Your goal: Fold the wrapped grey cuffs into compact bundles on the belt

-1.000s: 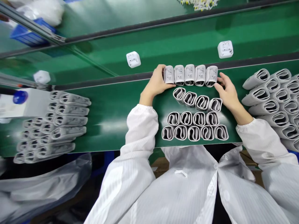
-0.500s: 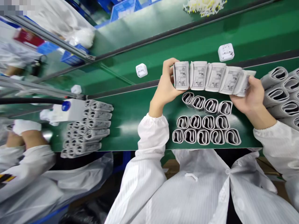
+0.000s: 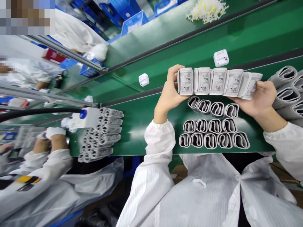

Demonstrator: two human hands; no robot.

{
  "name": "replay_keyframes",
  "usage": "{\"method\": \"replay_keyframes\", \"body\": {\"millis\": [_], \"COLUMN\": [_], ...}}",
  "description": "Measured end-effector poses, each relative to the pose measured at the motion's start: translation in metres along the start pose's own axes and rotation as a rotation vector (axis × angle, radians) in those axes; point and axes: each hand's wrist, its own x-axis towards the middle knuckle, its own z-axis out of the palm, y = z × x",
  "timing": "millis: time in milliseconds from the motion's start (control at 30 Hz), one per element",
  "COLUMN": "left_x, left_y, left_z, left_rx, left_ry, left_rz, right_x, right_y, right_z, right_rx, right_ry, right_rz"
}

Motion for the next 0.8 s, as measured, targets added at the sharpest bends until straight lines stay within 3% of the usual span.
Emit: {"method": "replay_keyframes", "body": {"millis": [233, 467, 800], "left_x": [-0.001, 0.001, 0.002], "left_y": [0.019, 0.019, 0.027], "left_z": [-0.002, 0.000, -0.001], "left_rx": [0.074, 0.050, 0.042], "left_ry": [-0.033, -0.028, -0.025], "left_rz": [-0.155, -0.129, -0.096], "right_x": [-0.001, 0.002, 0.002], "right_y": [0.004, 0.005, 0.006], "right_z": [0.001, -0.008, -0.009], "right_rx": [-0.140, -0.181, -0.191], "right_ry": [0.038, -0.092, -0.043], "right_rz": [-0.046, -0.088, -0.084]}}
